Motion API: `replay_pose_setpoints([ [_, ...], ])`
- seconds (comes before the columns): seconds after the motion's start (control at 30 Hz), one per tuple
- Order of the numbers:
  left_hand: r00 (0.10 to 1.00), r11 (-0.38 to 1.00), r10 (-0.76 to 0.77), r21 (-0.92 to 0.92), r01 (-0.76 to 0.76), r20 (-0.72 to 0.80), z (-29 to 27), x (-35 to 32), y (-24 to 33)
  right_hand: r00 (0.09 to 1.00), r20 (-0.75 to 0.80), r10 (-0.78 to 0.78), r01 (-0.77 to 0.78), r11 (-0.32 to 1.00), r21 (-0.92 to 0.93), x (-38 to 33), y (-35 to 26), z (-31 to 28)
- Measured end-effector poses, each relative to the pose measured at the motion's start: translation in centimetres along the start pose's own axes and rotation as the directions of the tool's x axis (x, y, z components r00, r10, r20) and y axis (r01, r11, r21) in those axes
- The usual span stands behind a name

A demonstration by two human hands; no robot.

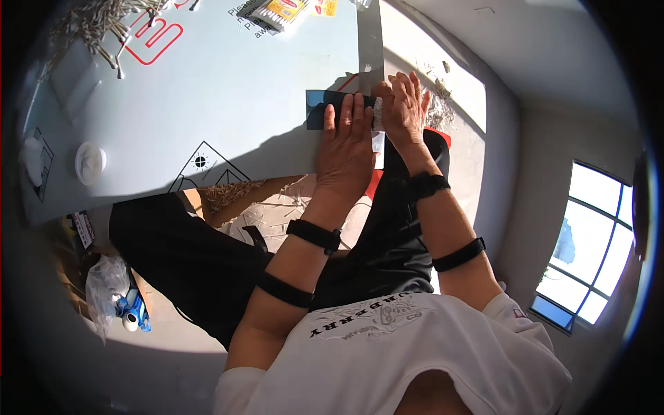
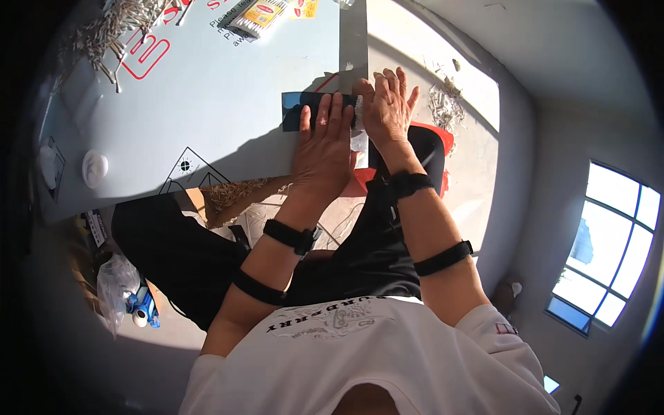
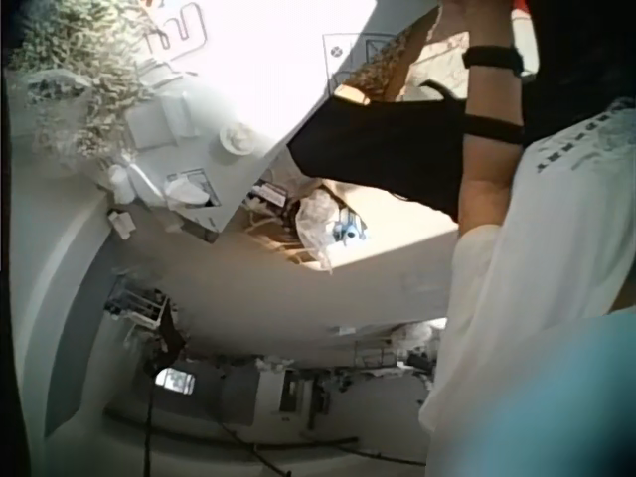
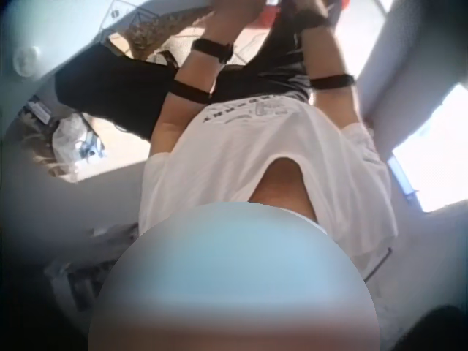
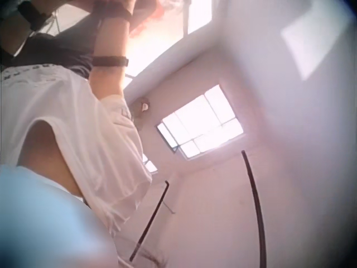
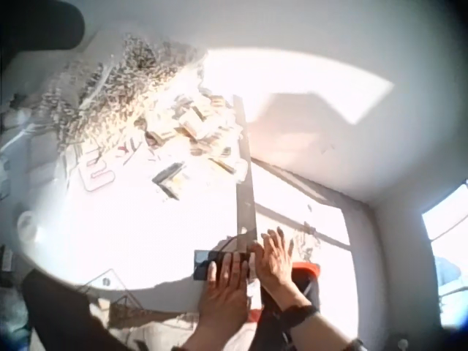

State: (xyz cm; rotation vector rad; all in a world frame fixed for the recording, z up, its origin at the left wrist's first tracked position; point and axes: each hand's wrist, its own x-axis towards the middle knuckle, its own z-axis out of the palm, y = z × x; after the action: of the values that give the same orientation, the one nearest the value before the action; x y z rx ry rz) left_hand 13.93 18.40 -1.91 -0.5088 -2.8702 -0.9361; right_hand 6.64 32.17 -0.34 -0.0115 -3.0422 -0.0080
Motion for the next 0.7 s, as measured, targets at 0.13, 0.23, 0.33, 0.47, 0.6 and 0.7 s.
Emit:
replay_pose_setpoints([
  [0.13, 1.000, 1.000, -0.001, 0.004, 0.001, -0.006, 0.16, 0.02, 0.22, 0.999, 0.033, 0.011, -0.011, 1.000, -0.011, -0.16, 0.71, 0.30],
  [0.23, 1.000, 1.000, -0.011, 0.023, 0.012, -0.013, 0.00, 0.05, 0.12, 0.998, 0.059, 0.008, -0.008, 1.000, -0.009, -0.07, 0.60, 0.29],
  [0.33, 1.000, 1.000, -0.013, 0.020, 0.013, 0.006, -0.21, -0.03, 0.08, 0.997, 0.079, 0.011, -0.011, 1.000, -0.011, -0.02, 0.62, 0.44],
  [0.47, 1.000, 1.000, -0.019, 0.024, 0.019, 0.012, -0.26, 0.00, 0.20, 0.995, 0.095, 0.025, -0.024, 1.000, -0.012, 0.18, 0.59, 0.40],
  [0.6, 1.000, 1.000, -0.023, -0.002, 0.023, 0.000, -0.20, 0.05, 0.28, 0.993, 0.117, 0.024, -0.022, 1.000, -0.018, 0.29, 0.67, 0.22],
  [0.7, 0.999, 0.999, -0.018, -0.027, 0.017, -0.049, -0.23, -0.03, 0.02, 0.997, 0.078, -0.002, 0.003, 1.000, -0.015, 0.15, 1.01, 0.07],
])
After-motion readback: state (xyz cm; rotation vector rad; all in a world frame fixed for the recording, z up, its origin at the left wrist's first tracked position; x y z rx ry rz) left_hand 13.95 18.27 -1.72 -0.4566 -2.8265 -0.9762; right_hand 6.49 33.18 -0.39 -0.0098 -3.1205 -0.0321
